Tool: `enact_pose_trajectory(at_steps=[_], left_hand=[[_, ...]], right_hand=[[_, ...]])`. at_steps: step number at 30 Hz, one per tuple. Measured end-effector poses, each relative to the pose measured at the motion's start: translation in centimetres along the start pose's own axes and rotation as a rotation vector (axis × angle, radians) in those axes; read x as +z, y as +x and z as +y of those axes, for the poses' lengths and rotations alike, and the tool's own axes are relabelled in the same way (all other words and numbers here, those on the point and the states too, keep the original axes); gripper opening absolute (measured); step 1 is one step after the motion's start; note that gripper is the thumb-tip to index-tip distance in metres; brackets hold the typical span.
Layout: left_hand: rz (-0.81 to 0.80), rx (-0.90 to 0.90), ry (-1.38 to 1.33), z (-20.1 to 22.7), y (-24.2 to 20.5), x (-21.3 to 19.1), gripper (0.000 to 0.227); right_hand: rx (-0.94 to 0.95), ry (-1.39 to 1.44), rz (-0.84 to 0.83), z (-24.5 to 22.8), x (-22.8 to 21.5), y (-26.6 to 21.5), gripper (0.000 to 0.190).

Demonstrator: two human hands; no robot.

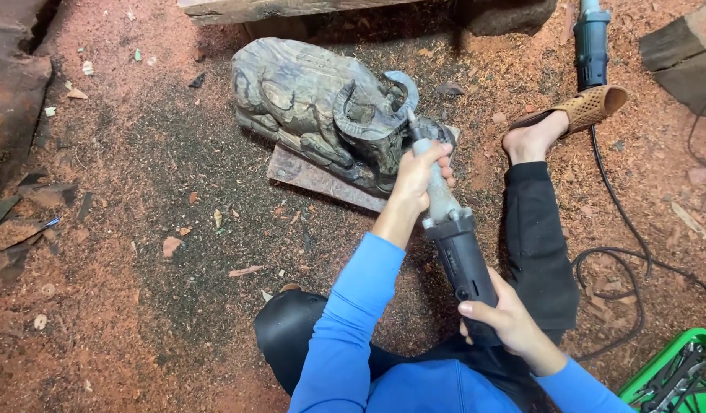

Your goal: Using a rotary power tool to carve and detail a wooden sculpture of a water buffalo.

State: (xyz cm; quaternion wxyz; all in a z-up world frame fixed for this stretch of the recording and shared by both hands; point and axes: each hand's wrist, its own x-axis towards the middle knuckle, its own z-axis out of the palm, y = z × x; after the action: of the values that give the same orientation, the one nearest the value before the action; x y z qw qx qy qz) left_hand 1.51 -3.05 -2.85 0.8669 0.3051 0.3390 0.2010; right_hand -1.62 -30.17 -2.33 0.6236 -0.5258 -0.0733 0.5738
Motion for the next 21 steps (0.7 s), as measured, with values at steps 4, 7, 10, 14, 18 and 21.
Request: enact_pose_trajectory(at_steps=[4,7,10,14,18,21], left_hand=[[-0.463,0.028,-0.136,-1.4,-2.4,-1.2,0.054],[-0.476,0.041,-0.159,-2.3,-4.8,-3.2,0.043],[-0.279,0.108,-0.166,-4.7,-5.6,-6.5,0.036],[-0.092,0.182,-0.224,-7.1,-5.7,-10.2,0.031],[-0.063,0.190,-0.267,-6.5,-6.2,-13.1,0.036],[-0.046,0.197,-0.238,-5.7,-6.5,-14.7,0.038]], right_hand=[[-0.222,-0.398,0.092,5.4,-2.9,1.1,0.083],[-0.248,-0.622,-0.089,7.5,-8.3,3.3,0.096],[-0.322,-0.903,-0.125,3.9,-12.3,8.6,0.072],[-0.241,-2.103,0.573,3.6,-23.5,22.5,0.059],[0.034,-2.071,0.581,0.2,-25.8,29.6,0.071],[0.066,-1.805,0.649,-2.5,-24.4,30.7,0.076]])
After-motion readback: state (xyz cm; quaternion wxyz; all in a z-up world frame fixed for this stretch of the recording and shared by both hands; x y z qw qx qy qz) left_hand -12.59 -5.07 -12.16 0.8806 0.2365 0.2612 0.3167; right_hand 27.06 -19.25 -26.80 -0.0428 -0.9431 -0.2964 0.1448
